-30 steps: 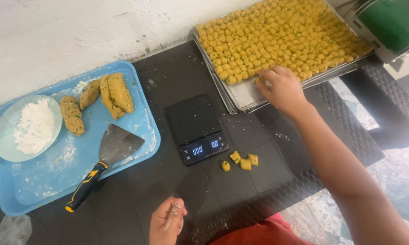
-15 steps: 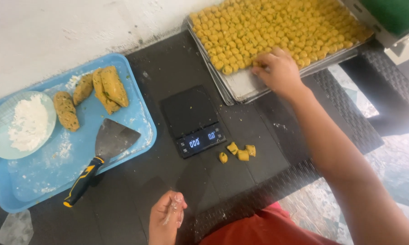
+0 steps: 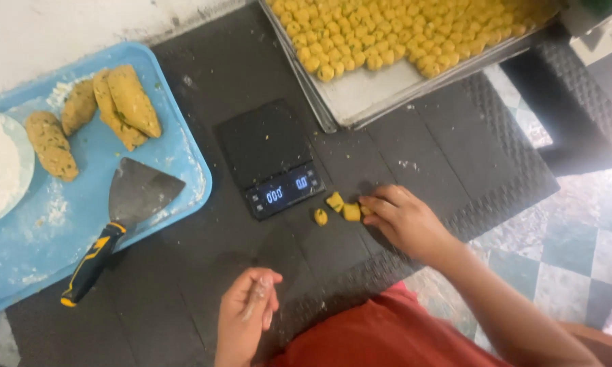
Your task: Rolling dough into ropes, cutting them into small uniform pieces, weighing them on a digital scale, and arranging them on a baking tray.
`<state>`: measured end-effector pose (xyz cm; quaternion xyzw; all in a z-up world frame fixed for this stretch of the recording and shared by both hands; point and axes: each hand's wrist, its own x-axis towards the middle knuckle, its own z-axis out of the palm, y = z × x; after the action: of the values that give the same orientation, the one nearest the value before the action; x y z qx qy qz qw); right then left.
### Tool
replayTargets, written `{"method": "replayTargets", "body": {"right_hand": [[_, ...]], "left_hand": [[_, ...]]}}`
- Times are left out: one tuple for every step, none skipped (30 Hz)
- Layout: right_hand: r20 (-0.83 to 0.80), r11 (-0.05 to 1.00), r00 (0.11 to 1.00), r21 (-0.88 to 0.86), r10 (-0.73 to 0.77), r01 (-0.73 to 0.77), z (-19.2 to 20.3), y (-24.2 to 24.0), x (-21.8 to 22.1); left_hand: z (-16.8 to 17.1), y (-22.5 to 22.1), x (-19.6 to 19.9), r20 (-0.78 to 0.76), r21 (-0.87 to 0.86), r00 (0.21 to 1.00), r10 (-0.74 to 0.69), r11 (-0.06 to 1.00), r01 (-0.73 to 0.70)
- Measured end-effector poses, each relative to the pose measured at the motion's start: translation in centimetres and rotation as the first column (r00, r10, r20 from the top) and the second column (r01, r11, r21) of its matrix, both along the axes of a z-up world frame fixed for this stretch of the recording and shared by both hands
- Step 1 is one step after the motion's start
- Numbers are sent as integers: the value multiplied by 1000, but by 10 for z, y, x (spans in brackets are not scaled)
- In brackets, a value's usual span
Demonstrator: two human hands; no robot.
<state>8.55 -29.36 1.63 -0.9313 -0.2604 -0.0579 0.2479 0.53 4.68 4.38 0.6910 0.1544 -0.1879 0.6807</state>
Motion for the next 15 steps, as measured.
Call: {"method": "replayTargets", "body": {"right_hand": [[14, 1000, 1000, -4, 0, 0, -2, -2, -1], [5, 994, 994, 16, -109, 109, -4, -3, -2], [-6, 976, 976, 37, -217, 217, -6, -3, -3], [8, 976, 977, 36, -213, 213, 8, 5, 4], [-26, 974, 978, 90, -206, 208, 21, 14, 11], [-73, 968, 978, 144, -197, 206, 33, 24, 12], [-73, 969, 978, 143, -194, 202, 42, 37, 23], [-6, 971, 998, 228, -68, 68, 51, 51, 34], [71, 951, 996, 301, 53, -72, 60, 65, 45], [75, 950, 995, 302, 64, -83, 58, 77, 60], [145, 929, 983, 338, 110, -153, 57, 90, 74], [215, 900, 964, 370, 158, -231, 56, 104, 89], [218, 895, 960, 371, 175, -247, 45, 107, 103], [188, 918, 955, 287, 227, -275, 35, 111, 119], [155, 931, 948, 200, 277, -305, 24, 115, 135]], "left_hand": [[-15, 0, -4, 14, -4, 1000, 0, 1000, 0], [-31, 1, -8, -3, -66, 999, 42, 997, -42], [-47, 2, -13, -22, -127, 996, 81, 988, -84], [-45, 1, -9, -8, -132, 996, 85, 988, -86], [-43, -1, -6, -30, -81, 997, 66, 994, -68], [-40, 0, -9, -66, -27, 997, 48, 998, -50], [-36, -4, -5, -66, -28, 997, 51, 998, -53], [-32, -8, -2, -100, -71, 992, 79, 994, -87], [-28, -11, 2, -134, -112, 985, 106, 986, -121], [-25, -12, 2, -131, -111, 985, 117, 985, -131], [-22, -13, 3, -1, -146, 998, 69, 987, -68], [-19, -13, 2, 129, -170, 991, 31, 985, -9], [-18, -14, -2, 131, -168, 990, 48, 985, -25], [-18, -14, -4, 35, -261, 997, 68, 964, -57], [-18, -14, -6, -62, -349, 995, 79, 932, -96]]}}
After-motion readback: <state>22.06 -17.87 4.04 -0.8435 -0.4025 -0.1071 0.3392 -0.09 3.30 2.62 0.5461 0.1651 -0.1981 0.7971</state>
